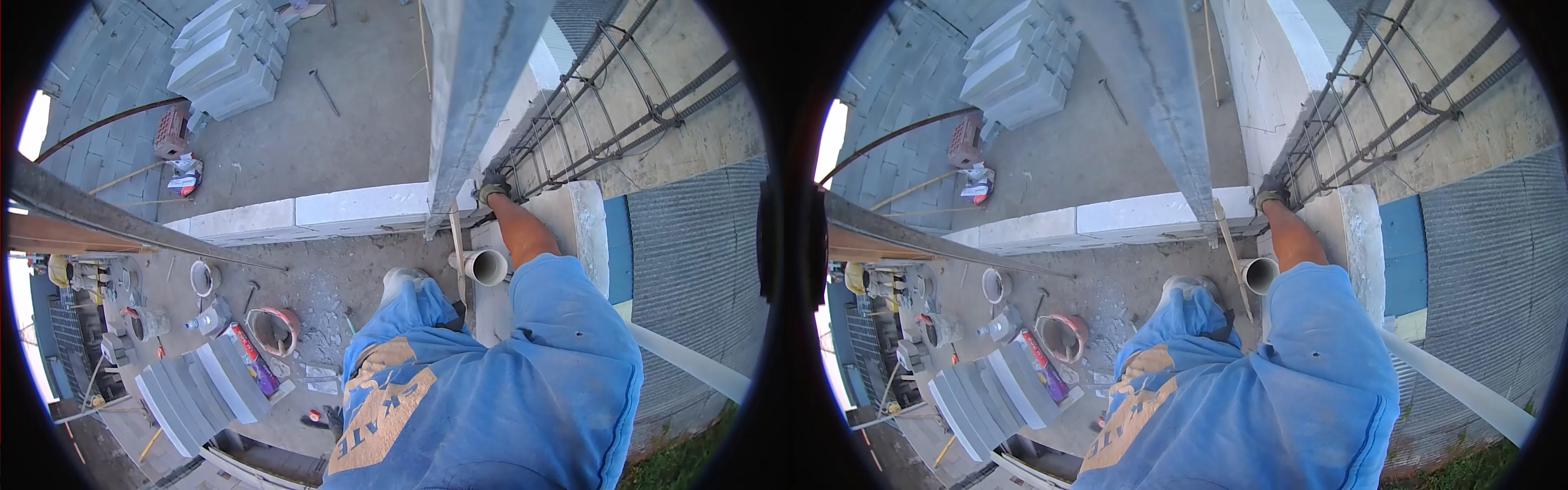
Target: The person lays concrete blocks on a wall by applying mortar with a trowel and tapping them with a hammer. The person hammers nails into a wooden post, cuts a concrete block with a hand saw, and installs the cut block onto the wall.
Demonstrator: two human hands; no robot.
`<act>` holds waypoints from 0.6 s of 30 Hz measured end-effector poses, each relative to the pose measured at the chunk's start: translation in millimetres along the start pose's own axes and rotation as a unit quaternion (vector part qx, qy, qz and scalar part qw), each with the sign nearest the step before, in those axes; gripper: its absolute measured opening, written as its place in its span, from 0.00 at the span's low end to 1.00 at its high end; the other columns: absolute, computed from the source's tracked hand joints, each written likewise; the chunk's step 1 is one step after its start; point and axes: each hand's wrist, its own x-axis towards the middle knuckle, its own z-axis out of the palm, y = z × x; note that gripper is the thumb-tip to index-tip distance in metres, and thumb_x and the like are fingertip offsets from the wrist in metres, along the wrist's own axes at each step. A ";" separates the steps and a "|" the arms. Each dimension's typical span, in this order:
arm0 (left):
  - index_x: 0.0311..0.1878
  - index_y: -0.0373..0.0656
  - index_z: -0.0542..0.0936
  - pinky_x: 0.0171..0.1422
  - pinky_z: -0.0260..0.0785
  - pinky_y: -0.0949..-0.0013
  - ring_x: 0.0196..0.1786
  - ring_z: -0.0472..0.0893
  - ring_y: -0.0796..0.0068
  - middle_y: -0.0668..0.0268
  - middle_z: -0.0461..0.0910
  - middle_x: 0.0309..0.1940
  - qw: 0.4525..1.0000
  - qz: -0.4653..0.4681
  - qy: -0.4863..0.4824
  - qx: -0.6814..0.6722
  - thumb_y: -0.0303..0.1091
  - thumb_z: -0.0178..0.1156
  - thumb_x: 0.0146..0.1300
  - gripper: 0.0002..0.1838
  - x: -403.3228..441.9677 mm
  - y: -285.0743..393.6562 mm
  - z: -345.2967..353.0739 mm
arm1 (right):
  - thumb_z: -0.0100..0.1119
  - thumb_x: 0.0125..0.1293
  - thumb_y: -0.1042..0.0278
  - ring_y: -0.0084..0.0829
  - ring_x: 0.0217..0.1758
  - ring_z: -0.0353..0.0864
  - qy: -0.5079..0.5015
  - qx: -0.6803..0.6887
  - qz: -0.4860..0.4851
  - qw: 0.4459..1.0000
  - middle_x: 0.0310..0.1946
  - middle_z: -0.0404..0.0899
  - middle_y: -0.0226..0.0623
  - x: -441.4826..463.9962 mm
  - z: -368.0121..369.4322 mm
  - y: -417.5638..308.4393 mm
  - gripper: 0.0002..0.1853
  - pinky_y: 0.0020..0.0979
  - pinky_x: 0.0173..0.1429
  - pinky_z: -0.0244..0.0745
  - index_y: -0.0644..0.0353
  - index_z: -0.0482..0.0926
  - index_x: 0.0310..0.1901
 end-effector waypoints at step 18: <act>0.72 0.50 0.63 0.68 0.51 0.44 0.71 0.66 0.59 0.63 0.65 0.71 0.998 -0.011 -0.001 -0.064 0.66 0.46 0.67 0.39 -0.9 -12.3 15.3 | 0.42 0.74 0.44 0.35 0.79 0.47 0.232 -0.241 -0.221 0.916 0.77 0.48 0.36 20.1 -129.8 -32.4 0.36 0.36 0.79 0.45 0.58 0.52 0.74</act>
